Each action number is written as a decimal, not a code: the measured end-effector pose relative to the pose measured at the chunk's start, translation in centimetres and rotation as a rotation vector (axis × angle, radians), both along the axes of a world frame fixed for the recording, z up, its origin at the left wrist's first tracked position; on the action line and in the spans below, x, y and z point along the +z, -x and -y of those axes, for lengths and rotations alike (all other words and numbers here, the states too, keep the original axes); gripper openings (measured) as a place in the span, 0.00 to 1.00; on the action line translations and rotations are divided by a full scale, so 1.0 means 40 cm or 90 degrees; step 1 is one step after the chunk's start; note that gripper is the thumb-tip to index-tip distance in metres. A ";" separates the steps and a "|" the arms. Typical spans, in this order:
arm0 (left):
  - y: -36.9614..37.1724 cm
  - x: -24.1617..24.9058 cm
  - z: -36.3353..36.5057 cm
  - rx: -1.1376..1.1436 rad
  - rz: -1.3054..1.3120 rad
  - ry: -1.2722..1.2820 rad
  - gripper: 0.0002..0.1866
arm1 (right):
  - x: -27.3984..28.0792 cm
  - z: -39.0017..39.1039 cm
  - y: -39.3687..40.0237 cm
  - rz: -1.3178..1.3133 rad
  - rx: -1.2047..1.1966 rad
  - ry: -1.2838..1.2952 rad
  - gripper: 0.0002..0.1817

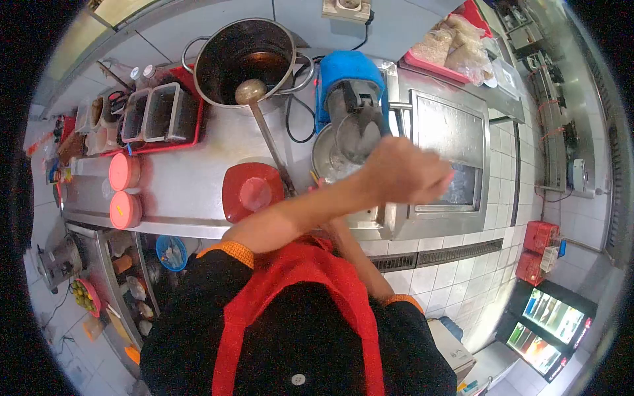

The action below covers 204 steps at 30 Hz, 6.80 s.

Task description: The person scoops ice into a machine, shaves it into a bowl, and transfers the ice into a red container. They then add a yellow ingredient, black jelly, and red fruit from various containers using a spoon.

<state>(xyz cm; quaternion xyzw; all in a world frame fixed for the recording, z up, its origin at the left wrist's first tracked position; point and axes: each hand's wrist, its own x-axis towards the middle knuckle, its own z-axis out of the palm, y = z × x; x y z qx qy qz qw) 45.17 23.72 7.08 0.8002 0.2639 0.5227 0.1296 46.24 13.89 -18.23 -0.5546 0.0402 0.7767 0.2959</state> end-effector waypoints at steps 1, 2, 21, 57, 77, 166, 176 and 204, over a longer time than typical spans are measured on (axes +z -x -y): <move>0.000 0.036 -0.030 -0.011 0.005 0.055 0.14 | 0.050 0.014 0.033 -0.007 -0.077 -0.184 0.20; -0.001 0.062 -0.064 -0.024 0.009 0.110 0.12 | 0.082 0.021 0.049 -0.013 -0.154 -0.368 0.20; 0.076 0.138 -0.448 0.130 0.039 0.309 0.18 | 0.267 0.238 -0.226 0.154 0.136 -0.280 0.14; -0.123 -0.107 0.164 0.330 -0.594 0.125 0.06 | -0.220 -0.211 -1.099 0.555 0.755 -0.079 0.25; -0.021 0.165 -0.072 0.489 -0.164 0.037 0.04 | -0.045 -0.142 -1.230 1.018 0.662 -0.359 0.15; 0.178 0.136 -0.360 -0.145 0.142 0.536 0.18 | 0.702 -0.133 -0.390 0.519 0.301 -0.343 0.23; 0.101 0.041 -0.119 -0.144 0.194 0.282 0.13 | 0.669 -0.032 -0.589 0.590 0.285 -0.350 0.24; 0.039 -0.138 -0.011 -0.115 0.335 -0.064 0.13 | 0.083 0.010 -0.856 0.394 -0.311 -0.190 0.10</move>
